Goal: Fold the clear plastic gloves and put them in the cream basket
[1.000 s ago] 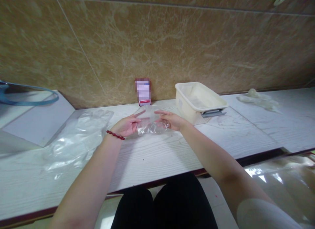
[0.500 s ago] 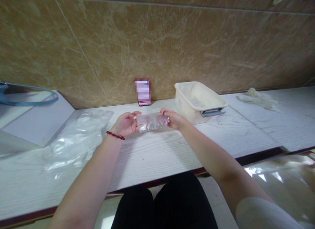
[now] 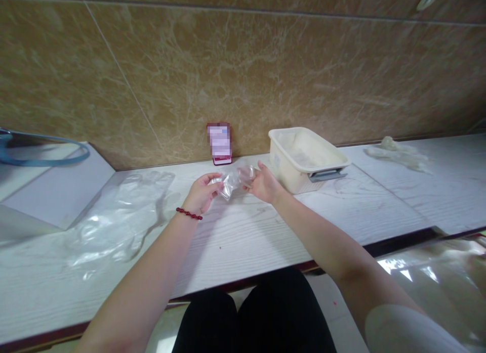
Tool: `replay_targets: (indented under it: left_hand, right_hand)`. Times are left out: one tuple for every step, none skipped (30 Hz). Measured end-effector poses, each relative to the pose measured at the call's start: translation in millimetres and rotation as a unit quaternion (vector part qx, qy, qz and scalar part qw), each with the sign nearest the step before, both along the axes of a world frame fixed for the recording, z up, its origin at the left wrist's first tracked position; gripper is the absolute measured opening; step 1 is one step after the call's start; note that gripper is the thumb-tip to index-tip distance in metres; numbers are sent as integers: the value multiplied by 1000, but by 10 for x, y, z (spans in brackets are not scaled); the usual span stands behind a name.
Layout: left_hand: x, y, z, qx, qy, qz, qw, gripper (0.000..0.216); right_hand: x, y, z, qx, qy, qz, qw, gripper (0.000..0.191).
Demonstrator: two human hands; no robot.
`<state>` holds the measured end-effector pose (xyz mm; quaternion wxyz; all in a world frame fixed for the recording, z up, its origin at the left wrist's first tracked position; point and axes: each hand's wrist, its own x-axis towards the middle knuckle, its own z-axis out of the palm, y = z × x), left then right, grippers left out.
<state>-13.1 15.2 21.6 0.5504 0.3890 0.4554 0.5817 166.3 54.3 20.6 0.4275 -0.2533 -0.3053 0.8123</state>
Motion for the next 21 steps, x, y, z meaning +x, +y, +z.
replay_targets:
  left_hand:
    - [17, -3, 2, 11, -8, 14, 1000, 32]
    - [33, -8, 7, 20, -16, 23, 999, 33]
    - [46, -14, 13, 30, -23, 31, 999, 34]
    - [59, -20, 21, 38, -29, 36, 998, 34]
    - [70, -28, 30, 46, -34, 40, 998, 35]
    - [81, -36, 39, 53, -37, 44, 997, 36]
    - [91, -43, 47, 58, -39, 48, 996, 37]
    - [101, -50, 53, 62, -39, 52, 996, 37]
    - [112, -56, 57, 64, -38, 54, 996, 38]
    - [123, -60, 58, 63, -36, 53, 996, 38]
    - [136, -64, 55, 61, -32, 50, 996, 38]
    - [151, -67, 49, 59, -28, 47, 997, 38]
    - [167, -70, 41, 59, -24, 48, 997, 38]
    - [186, -74, 32, 60, -22, 53, 997, 39]
    - [205, -79, 24, 62, -21, 59, 996, 43]
    - [222, -86, 19, 64, -22, 65, 996, 47]
    - [237, -94, 18, 63, -22, 65, 996, 54]
    - [245, -102, 22, 57, -20, 60, 996, 62]
    - [245, -109, 31, 46, -16, 48, 998, 68]
    - [235, -113, 43, 31, -12, 33, 999, 73]
    - [214, -113, 57, 15, -10, 16, 1000, 73]
  right_hand:
    - [-21, -10, -9, -13, -6, 0, 1000, 33]
    - [-42, -26, -16, -28, -14, 2, 1000, 36]
    - [-65, -51, -22, -42, -20, 9, 999, 39]
    - [-89, -82, -25, -55, -24, 22, 998, 42]
    - [-113, -118, -24, -66, -27, 39, 997, 45]
    - [-137, -157, -21, -73, -29, 60, 995, 46]
    - [-159, -194, -18, -77, -29, 79, 994, 45]
    - [-178, -225, -16, -75, -28, 94, 992, 43]
    - [-193, -248, -17, -68, -24, 103, 992, 39]
    - [-205, -261, -21, -56, -20, 106, 993, 33]
    - [-213, -264, -28, -42, -17, 100, 994, 28]
    - [-218, -258, -38, -26, -15, 85, 996, 24]
    - [-220, -247, -50, -10, -17, 64, 998, 21]
    - [-221, -233, -63, 6, -22, 41, 999, 19]
    - [-222, -218, -75, 19, -29, 20, 999, 19]
    - [-223, -205, -86, 32, -37, 4, 999, 19]
    - [-223, -195, -94, 47, -45, -8, 998, 21]
    - [-223, -188, -99, 63, -55, -19, 996, 22]
    - [-220, -183, -101, 80, -70, -32, 994, 23]
    - [-215, -181, -98, 96, -89, -46, 990, 24]
    - [-207, -180, -92, 109, -110, -58, 986, 25]
